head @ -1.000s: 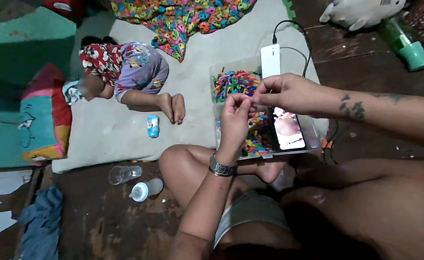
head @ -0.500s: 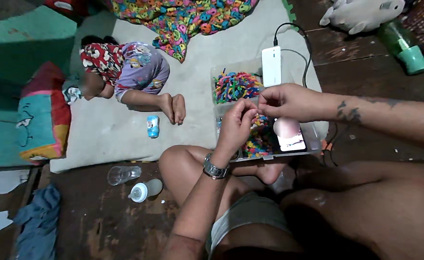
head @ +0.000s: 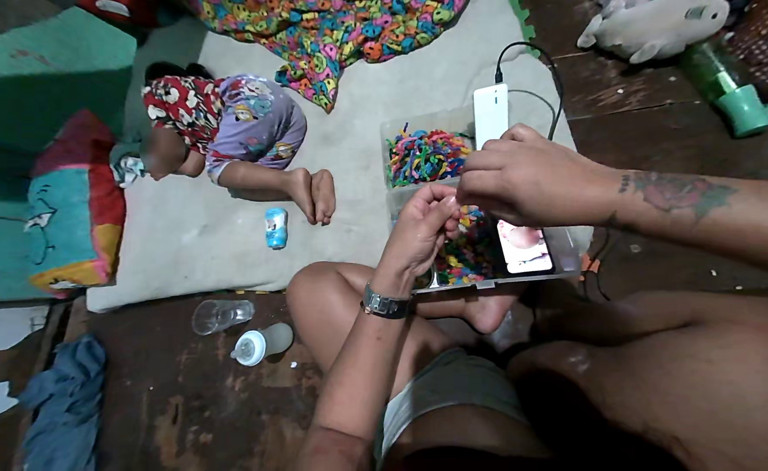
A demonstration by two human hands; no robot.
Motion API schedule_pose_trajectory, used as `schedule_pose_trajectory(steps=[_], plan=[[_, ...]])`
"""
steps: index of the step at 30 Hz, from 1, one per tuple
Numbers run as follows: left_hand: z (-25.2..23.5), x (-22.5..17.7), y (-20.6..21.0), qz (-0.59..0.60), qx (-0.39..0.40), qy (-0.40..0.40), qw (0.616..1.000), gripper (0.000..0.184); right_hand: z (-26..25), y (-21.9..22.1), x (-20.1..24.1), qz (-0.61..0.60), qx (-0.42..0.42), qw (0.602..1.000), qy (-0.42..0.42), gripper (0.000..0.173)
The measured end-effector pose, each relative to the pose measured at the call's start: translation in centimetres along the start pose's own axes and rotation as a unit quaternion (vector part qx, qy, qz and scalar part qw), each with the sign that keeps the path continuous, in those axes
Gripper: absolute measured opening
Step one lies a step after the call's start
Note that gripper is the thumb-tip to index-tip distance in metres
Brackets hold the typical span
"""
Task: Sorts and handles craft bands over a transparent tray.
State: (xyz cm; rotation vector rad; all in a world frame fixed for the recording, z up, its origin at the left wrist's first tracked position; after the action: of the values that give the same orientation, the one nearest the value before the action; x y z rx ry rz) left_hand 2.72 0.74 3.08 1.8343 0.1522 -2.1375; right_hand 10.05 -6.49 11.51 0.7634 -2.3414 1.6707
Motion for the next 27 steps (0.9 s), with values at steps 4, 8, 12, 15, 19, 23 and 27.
schedule_pose_trajectory(steps=[4,8,12,15,19,23,27], plan=[[0.2,-0.5,-0.4,-0.013,0.001,0.032,0.999,0.013,-0.1,0.1,-1.6,-0.111,-0.011,0.990,0.090,0.012],[0.2,-0.5,-0.6,-0.044,-0.030,0.049,0.997,0.013,0.2,0.3,-2.9,-0.219,-0.021,0.961,0.168,0.012],[0.4,-1.6,-0.9,-0.187,-0.091,0.104,0.973,0.011,0.7,0.6,-3.4,-0.318,0.003,0.892,0.321,0.013],[0.5,-2.5,-0.4,-0.255,-0.119,0.147,0.948,0.008,1.2,1.1,-4.1,-0.341,0.013,0.853,0.394,0.015],[0.5,-2.7,-0.1,-0.320,-0.169,0.150,0.920,0.007,1.4,0.9,-4.3,-0.314,-0.023,0.865,0.392,0.015],[0.5,-2.6,-0.6,-0.298,-0.188,0.106,0.930,0.013,0.2,-0.1,-2.6,-0.213,-0.075,0.931,0.287,0.010],[0.4,-1.7,-0.7,-0.168,-0.152,0.074,0.971,0.014,-0.1,-0.3,-1.9,-0.167,-0.087,0.959,0.210,0.011]])
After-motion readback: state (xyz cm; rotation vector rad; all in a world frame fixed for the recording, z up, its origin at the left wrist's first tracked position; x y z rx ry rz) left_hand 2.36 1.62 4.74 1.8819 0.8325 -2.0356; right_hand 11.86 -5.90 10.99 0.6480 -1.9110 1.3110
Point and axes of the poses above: each hand's wrist, its own z-axis away from the middle knuckle, its own y-axis out of the palm, x = y × z, the point moved 9 cm from there along -z, towards the middle knuckle, and after that the axes turned 14 degrees about -z, right-handed, at the moved point
